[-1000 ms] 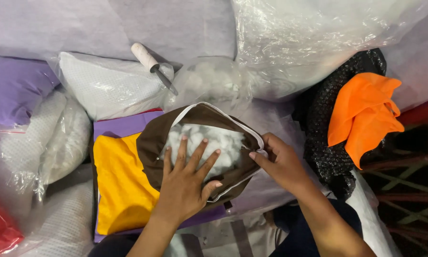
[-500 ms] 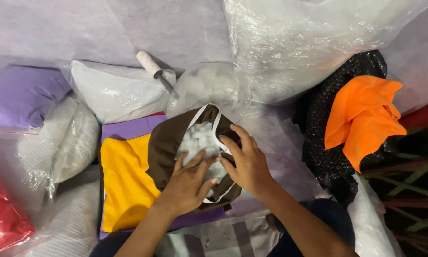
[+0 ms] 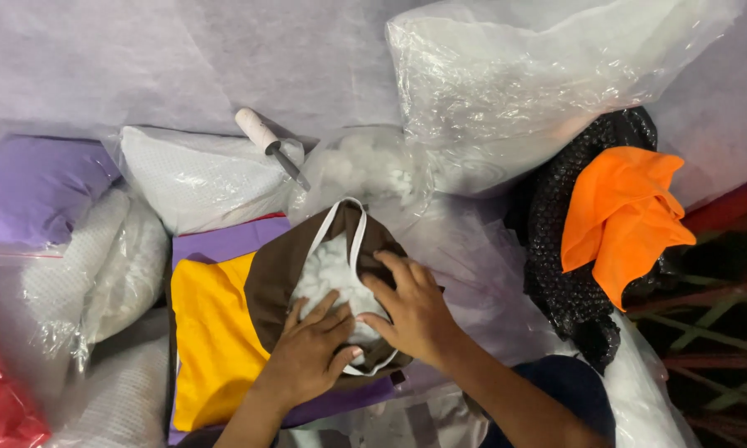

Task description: Stuffing a brown pillowcase with white fiberfill material by hand.

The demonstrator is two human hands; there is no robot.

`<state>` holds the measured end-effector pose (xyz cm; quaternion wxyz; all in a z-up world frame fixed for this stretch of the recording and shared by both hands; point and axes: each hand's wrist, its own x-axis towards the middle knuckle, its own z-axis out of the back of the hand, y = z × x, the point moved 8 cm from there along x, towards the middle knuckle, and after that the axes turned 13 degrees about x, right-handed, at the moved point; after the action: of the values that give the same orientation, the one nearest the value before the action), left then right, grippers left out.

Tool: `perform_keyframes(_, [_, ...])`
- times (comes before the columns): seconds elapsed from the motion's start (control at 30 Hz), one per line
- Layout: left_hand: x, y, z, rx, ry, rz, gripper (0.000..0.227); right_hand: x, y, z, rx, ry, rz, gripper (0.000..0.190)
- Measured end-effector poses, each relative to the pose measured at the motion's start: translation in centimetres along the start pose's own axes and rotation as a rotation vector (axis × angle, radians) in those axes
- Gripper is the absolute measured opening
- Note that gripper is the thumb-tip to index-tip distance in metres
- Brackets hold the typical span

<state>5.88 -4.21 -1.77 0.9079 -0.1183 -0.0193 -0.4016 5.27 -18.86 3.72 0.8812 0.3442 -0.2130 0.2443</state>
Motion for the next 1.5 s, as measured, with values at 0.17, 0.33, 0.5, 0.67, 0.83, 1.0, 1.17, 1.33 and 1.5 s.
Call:
perform_keyframes(0.17, [-0.4,1.7,-0.8,-0.052,0.027,0.118,0.044,-0.7,-2.3,-2.6,-0.202,0.051,-0.020,0.030])
perform_keyframes(0.33, [-0.6,2.2,0.6,-0.113,-0.037,0.174,0.040,-0.1,-1.3,-1.3,-0.016,0.066,-0.017,0.024])
perform_keyframes(0.5, [-3.0,1.2,4.7,0.083,-0.720,0.121,0.035,1.2,0.1,2.5,0.064,0.015,-0.037,0.051])
perform_keyframes(0.67, [0.1,1.9,4.7,0.276,-0.506,0.323,0.048,2.1,-4.1,5.7,0.223,-0.200,-0.235,0.034])
perform_keyframes(0.83, [0.5,2.5,3.2,0.202,-0.403,0.330,0.048,4.4,-14.6,1.3,0.213,-0.167,-0.475,0.020])
perform_keyframes(1.0, [-0.8,3.1,2.8,0.119,-0.555,0.246,0.047,8.5,-24.1,-9.6,0.125,0.210,-0.406,0.057])
perform_keyframes(1.17, [-3.5,4.3,-1.6,0.437,-0.704,0.194,0.029,15.6,-27.5,-18.1,-0.184,0.273,-0.111,0.068])
perform_keyframes(1.33, [-3.8,5.1,-3.1,0.590,-0.718,0.204,0.025,15.5,-35.2,-24.5,-0.096,0.588,-0.433,0.054])
perform_keyframes(1.5, [-4.0,4.6,-3.3,0.443,-0.617,0.299,0.017,14.4,-32.0,-19.6,0.037,0.147,-0.025,0.047])
